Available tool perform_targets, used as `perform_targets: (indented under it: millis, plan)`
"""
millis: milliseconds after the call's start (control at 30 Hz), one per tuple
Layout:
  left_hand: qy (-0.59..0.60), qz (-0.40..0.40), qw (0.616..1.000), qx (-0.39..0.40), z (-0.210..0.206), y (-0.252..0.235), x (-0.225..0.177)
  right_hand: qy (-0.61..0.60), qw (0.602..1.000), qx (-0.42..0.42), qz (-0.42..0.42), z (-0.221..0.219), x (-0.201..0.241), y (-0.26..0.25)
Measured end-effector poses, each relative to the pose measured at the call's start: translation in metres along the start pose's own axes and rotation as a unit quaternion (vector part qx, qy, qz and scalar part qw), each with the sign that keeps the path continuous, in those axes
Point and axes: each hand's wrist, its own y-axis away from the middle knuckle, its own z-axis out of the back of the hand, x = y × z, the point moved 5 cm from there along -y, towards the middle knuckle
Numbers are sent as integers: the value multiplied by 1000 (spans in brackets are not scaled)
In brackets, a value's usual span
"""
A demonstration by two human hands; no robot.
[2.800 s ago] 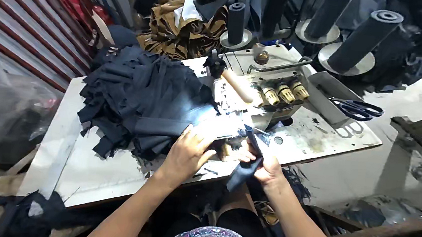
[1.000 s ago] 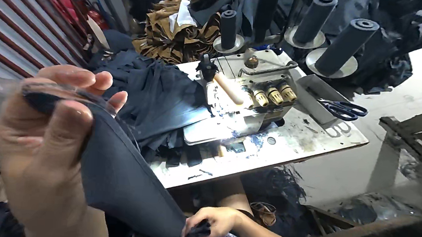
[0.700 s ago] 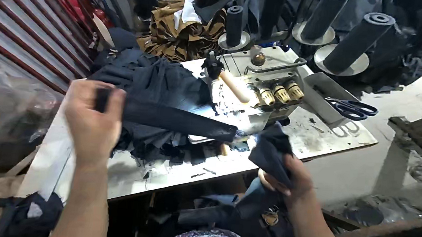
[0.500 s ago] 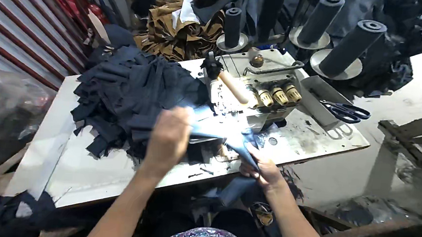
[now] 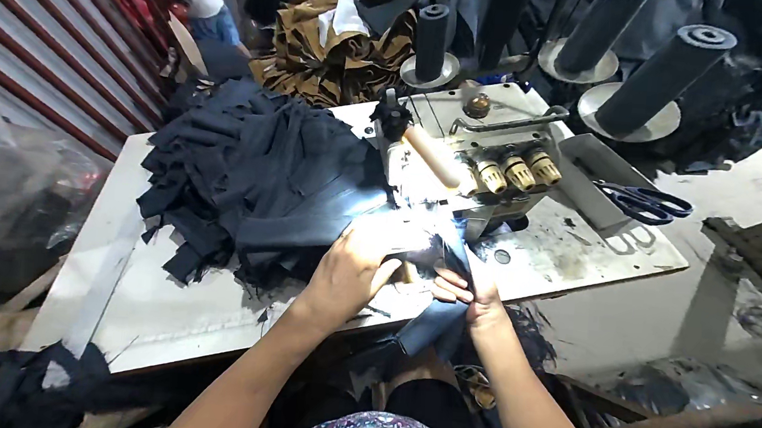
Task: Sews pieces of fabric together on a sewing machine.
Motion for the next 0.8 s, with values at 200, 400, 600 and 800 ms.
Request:
perform_targets:
  millis: [200,400,600,800]
  plan:
    - [-14,9,1000,25,3,-18,19,172,978,-119,21,-10,-5,6]
    - [179,120,974,-74,16,15,-23,284,941,-165,79,-45,-22,41]
    - [452,205,865,-73,14,39,-14,334,929,-112,114,-48,-23,44]
    - [382,248,885,-99,18,60,0,360,916,-163,65,-35,-27,46]
